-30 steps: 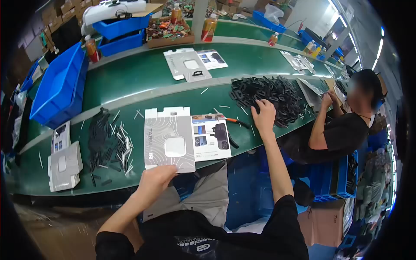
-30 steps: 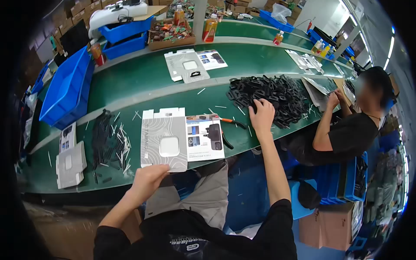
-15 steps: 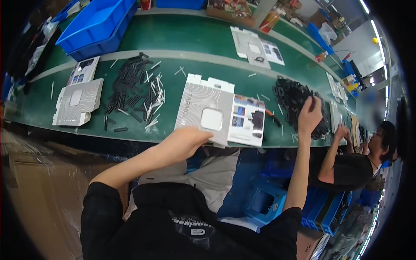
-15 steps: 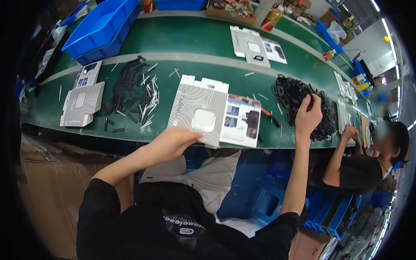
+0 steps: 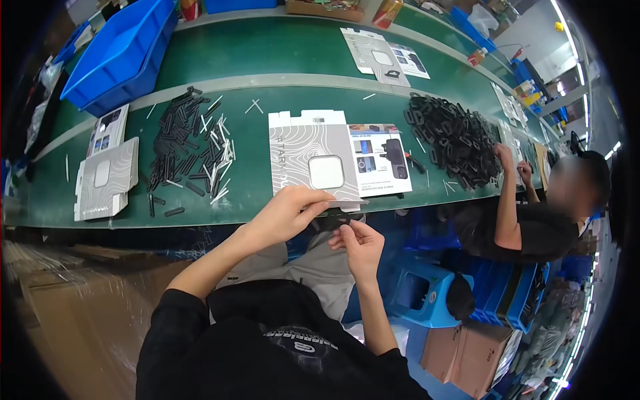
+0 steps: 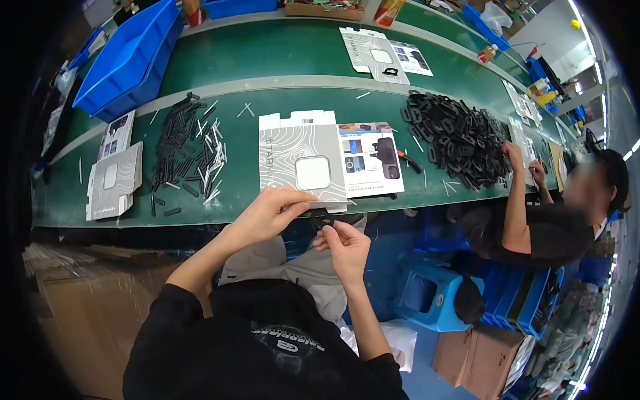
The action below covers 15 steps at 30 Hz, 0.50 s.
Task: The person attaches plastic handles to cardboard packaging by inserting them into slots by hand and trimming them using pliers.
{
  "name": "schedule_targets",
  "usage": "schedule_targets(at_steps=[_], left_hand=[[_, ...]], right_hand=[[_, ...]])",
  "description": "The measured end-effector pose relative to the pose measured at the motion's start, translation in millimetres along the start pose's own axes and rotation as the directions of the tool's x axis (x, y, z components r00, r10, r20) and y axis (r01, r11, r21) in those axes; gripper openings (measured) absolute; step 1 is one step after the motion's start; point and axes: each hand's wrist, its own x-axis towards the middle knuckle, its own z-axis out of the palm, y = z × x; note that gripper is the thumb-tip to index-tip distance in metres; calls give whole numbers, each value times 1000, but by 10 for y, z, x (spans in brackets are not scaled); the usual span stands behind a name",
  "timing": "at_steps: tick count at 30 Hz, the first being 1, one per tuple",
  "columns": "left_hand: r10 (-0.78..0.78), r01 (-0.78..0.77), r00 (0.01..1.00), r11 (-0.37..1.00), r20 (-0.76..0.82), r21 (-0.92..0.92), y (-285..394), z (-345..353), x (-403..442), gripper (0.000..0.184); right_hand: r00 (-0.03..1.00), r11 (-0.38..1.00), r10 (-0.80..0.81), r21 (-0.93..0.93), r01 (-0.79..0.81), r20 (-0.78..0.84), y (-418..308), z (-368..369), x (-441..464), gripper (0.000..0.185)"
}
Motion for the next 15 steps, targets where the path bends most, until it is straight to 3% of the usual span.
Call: schedule_targets(at_steps=[9, 15], left_hand=[[-33, 33, 999, 998, -11, 48, -34, -5, -169, 24], [51, -50, 998, 998, 48, -22, -40, 66, -171, 24]], right_hand=[[996, 998, 68, -19, -67, 59, -74, 58, 84, 16], [986, 992, 125, -9, -125, 108, -14, -14, 95, 17]])
